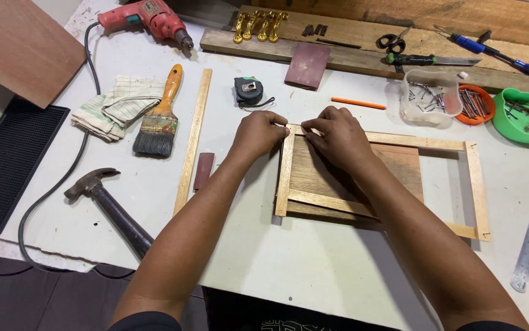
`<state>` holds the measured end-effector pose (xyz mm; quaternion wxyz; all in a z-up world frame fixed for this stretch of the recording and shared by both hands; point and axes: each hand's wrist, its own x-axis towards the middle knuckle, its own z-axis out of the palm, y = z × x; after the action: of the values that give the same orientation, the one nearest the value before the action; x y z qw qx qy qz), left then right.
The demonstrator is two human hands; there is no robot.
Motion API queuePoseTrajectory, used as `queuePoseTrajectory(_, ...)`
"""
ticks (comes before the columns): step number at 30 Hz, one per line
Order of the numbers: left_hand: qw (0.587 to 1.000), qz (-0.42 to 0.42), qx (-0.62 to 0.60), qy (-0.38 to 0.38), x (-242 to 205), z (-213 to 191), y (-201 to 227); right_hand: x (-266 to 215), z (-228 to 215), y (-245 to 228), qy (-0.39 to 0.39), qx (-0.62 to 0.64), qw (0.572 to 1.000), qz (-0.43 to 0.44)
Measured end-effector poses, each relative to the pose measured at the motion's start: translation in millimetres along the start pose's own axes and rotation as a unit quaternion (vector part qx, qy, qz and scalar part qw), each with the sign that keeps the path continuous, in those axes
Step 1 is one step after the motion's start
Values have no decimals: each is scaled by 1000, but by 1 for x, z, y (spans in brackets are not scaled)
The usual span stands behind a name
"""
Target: The person assembles a wooden frame on a workbench, aligning thin wood strips around a wooden panel and hammering nails to fasten the corners. They apply a coating to the frame with a brush, use a tape measure to check dimensions, and sort through a pile of wood strips to select pieces.
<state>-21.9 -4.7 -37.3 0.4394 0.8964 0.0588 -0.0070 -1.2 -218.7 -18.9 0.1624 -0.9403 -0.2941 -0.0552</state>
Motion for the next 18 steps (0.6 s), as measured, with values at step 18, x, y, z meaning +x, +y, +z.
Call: queuePoseTrajectory(18,998,-53,-22,-23,-4,-6,12,8,-1,-1,-33,12,999,18)
